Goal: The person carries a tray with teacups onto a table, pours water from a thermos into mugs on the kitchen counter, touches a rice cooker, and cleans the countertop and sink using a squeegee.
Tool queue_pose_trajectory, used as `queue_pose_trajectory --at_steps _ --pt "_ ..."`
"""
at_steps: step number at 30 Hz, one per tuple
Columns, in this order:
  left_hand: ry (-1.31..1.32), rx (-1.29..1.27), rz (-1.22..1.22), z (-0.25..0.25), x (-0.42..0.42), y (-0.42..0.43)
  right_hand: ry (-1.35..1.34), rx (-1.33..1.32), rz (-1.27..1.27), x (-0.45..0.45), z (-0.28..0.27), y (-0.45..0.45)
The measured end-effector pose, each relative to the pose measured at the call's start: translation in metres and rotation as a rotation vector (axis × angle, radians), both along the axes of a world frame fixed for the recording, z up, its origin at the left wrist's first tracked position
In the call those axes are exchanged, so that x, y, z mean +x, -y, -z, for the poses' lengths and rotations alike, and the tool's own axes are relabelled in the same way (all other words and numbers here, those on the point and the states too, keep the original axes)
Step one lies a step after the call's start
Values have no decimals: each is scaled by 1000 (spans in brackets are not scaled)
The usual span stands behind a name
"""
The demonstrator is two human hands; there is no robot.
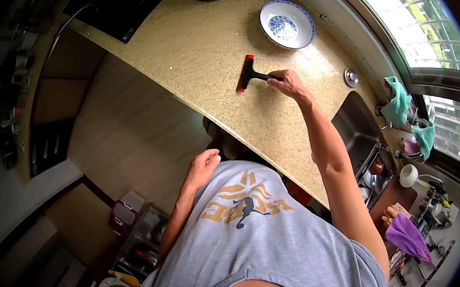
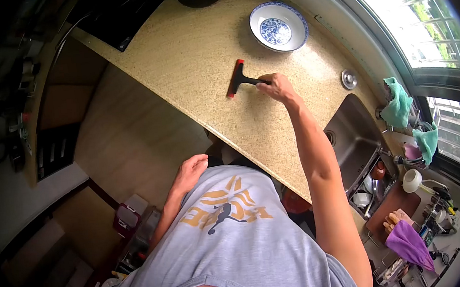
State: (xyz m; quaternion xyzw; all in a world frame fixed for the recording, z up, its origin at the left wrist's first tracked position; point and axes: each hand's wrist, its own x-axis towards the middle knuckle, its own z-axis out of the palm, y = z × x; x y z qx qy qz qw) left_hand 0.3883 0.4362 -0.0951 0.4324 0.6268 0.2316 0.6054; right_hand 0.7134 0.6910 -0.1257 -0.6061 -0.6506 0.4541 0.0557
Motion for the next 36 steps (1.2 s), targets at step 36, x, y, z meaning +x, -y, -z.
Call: queue_pose_trajectory --at_steps 36 --pt "-147 -45 474 -22 71 -51 -504 -231 1622 229 89 301"
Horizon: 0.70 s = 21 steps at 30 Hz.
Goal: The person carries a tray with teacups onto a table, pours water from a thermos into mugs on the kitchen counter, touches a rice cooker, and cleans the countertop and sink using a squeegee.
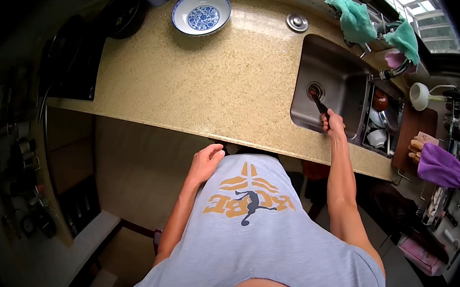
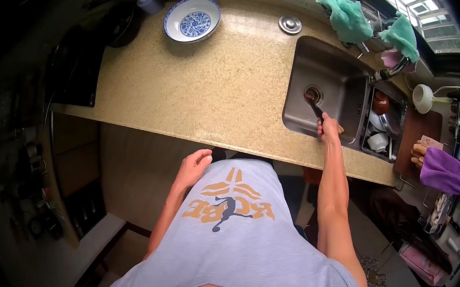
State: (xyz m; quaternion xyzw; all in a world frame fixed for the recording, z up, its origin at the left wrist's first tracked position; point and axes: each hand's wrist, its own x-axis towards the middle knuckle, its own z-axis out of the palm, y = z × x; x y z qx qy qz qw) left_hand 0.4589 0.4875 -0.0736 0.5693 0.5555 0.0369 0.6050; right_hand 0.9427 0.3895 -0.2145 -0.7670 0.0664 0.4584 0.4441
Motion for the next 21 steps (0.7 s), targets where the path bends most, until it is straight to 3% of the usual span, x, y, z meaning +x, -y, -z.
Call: queue_pose_trajectory --at_steps 1,3,5,7,9,11,14,21 --pt "5 15 2 3 -5 1 -37 51 9 -1 -11 2" --pt "20 6 -48 -4 -14 -5 184 -3 -34 -13 -39 13" --pt "29 -14 -92 -8 -28 5 828 -360 -614 10 -11 23" --pt "-1 -29 -84 0 -22 17 788 -272 -453 21 -28 23" --pt "14 -12 -143 -5 -14 10 772 -223 -462 0 -74 -23" --pt "22 -10 -194 1 -27 18 891 88 -497 -50 -108 -62" --pt "46 12 -265 8 -50 28 745 303 -795 -121 -102 -126" --pt "111 53 -450 18 -90 41 804 626 -1506 -301 -96 -303"
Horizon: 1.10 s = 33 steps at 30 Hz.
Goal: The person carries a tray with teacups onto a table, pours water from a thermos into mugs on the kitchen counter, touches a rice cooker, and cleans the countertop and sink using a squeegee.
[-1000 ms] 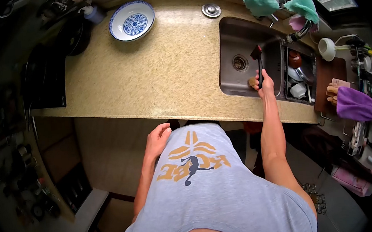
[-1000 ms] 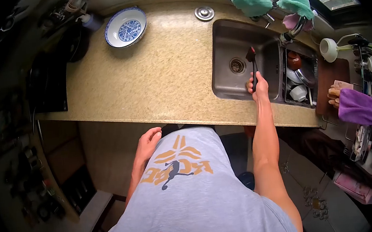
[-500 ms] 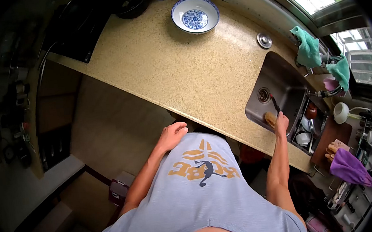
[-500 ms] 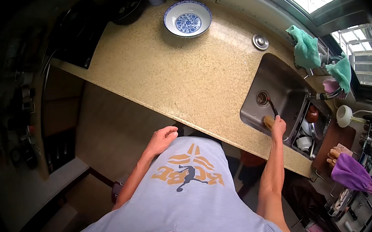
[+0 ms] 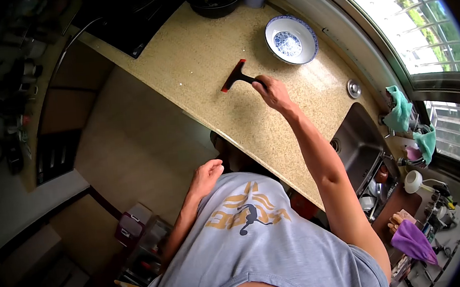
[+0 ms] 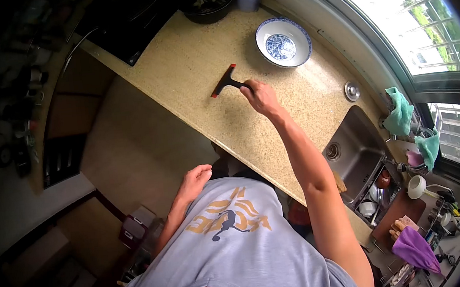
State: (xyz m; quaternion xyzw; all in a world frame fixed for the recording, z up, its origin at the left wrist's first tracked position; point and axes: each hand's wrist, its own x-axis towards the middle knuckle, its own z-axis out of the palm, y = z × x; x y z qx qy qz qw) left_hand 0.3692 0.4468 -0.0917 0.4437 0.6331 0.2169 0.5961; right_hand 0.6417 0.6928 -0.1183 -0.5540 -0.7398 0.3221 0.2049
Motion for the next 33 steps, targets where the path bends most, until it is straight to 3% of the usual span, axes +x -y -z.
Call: queue_pose_trajectory --at_steps 4,8,9,14,18,24,29,31,33 --pt "3 -13 -66 -3 -18 3 83 -61 -109 -81 5 -63" --pt "3 -49 -118 -11 -15 0 94 -204 -63 -65 13 -80" --pt "10 -57 -103 -12 -12 -2 52 -127 -55 -46 17 -73" --pt "18 -53 -41 -5 -7 -11 74 -371 143 60 8 -30" --pt "12 -78 105 -1 20 -23 24 -411 423 187 23 43" --pt "-48 -110 284 -7 57 -44 70 -213 751 330 19 180" --pt "-82 -112 350 -6 84 -41 371 -298 930 382 24 270" --pt "-92 -126 367 -13 93 -45 123 -343 1130 384 23 289" --pt "-137 -82 452 -19 102 -52 -434 -408 1330 377 6 296"
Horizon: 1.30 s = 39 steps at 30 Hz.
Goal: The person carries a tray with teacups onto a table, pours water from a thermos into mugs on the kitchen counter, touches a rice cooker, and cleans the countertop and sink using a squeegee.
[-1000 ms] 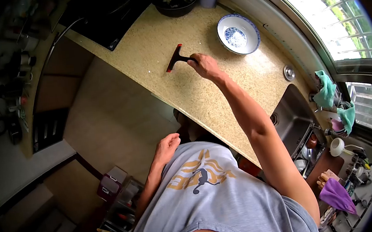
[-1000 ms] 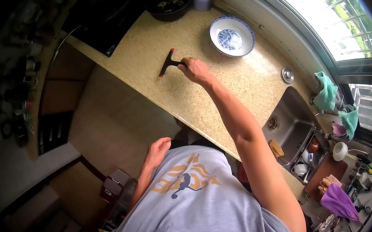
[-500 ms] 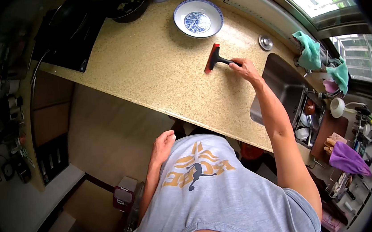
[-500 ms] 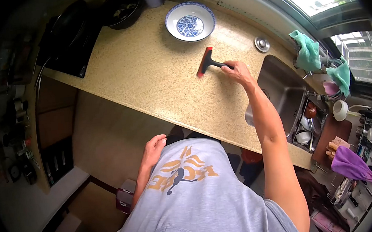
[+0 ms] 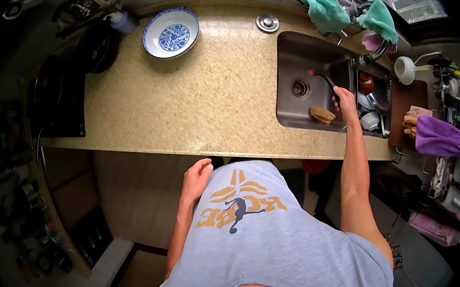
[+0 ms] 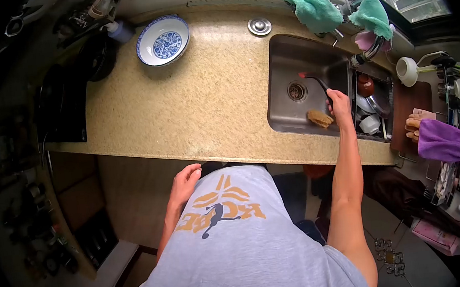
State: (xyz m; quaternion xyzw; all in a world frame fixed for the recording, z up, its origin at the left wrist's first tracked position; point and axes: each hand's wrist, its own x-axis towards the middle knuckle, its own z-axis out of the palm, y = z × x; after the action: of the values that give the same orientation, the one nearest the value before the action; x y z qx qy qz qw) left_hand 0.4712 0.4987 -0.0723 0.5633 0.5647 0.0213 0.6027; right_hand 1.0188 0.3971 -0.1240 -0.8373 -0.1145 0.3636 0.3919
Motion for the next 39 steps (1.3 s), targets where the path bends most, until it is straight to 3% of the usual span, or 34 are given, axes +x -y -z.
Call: queue_pose_trajectory --at_steps 2,3,5,6,7,9,11,13,15,17,19,21,25,30,34,39 --pt "-3 11 -5 -2 13 -1 -210 252 171 -14 -23 -16" --pt "0 19 1 -2 18 -1 -216 253 161 -19 -17 -23" --pt "-5 27 -11 0 25 -1 -497 529 393 -31 11 -30" --pt "-1 45 3 -1 28 -4 -424 175 270 -31 51 -32" --pt "4 63 18 -4 30 -6 -142 -349 -69 -30 66 -42" --pt "-22 72 21 -7 27 -5 -360 -64 285 -39 82 -11" --pt "2 92 -2 -7 10 10 207 -141 93 -47 85 9" --pt "-22 53 -60 -13 3 13 367 -111 1 -53 54 -4" --pt "-38 14 -31 -7 -6 30 383 -54 -76 -68 31 -20" --pt "-7 11 -101 -7 -10 30 404 170 -242 -119 -4 -65" --pt "12 19 -155 -2 -19 37 337 195 -465 -175 -13 -102" --pt "24 31 -209 1 -30 40 209 282 -691 -242 -6 -136" --pt "81 68 -320 4 -50 49 265 387 -1231 -361 1 -204" --pt "52 72 -376 -1 -64 65 328 357 -1412 -455 12 -252" --pt "55 50 -404 10 -68 70 348 174 -1445 -416 16 -246" --pt "60 29 -311 13 -60 57 207 18 -1247 -272 13 -188"
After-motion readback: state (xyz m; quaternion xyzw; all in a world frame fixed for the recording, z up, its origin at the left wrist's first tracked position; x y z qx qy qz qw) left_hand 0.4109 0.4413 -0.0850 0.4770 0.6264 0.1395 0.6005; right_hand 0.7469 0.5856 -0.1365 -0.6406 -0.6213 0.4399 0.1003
